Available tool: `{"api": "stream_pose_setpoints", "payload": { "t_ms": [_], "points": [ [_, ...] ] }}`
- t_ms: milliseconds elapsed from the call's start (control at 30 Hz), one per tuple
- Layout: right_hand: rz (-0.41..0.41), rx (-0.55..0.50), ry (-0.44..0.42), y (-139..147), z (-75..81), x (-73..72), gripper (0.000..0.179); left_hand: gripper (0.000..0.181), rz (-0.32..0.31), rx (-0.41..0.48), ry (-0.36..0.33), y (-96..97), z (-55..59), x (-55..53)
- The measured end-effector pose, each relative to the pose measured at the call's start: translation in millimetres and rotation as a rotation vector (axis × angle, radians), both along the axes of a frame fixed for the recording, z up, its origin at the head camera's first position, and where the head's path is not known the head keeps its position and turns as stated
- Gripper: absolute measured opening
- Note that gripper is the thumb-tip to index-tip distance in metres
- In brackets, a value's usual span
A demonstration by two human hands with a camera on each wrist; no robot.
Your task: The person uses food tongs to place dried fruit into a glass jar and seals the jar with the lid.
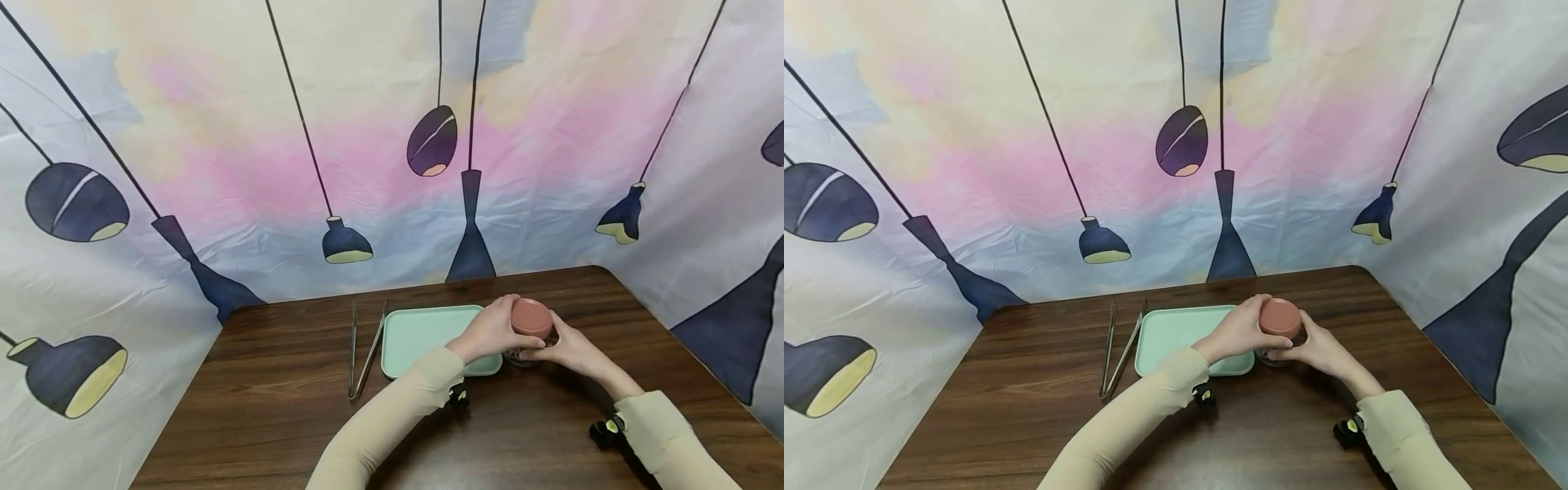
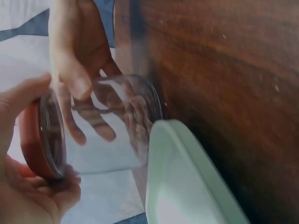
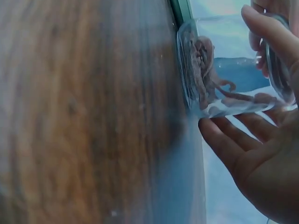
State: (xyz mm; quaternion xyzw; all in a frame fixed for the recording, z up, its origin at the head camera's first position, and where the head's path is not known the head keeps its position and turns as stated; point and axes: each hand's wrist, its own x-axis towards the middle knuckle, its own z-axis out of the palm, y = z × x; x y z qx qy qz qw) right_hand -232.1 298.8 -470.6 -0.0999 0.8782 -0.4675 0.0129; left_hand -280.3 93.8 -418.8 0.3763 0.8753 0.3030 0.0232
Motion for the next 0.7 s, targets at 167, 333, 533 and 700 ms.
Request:
{"api": "stream_pose_setpoints", "payload": {
  "t_ms": [167, 333, 533, 700],
  "points": [
    [0.015, 0.022, -0.007, 3.8, 3.3, -1.5, 0.108, 0.087, -0.069, 0.023, -0.046, -3.7, -0.9, -8.0],
    [0.017, 0.051, -0.012, 6.2, 7.3, -3.1, 0.109, 0.089, -0.112, 0.042, -0.084, -4.2, -1.1, -14.9],
    [0.019, 0.069, -0.028, 8.2, 5.4, -6.2, 0.111, 0.089, -0.129, 0.042, -0.098, -5.9, -2.1, -18.7],
    [0.021, 0.058, -0.036, 8.8, 4.9, -6.8, 0.11, 0.09, -0.134, 0.043, -0.113, -6.8, -1.9, -19.8]
  ]
}}
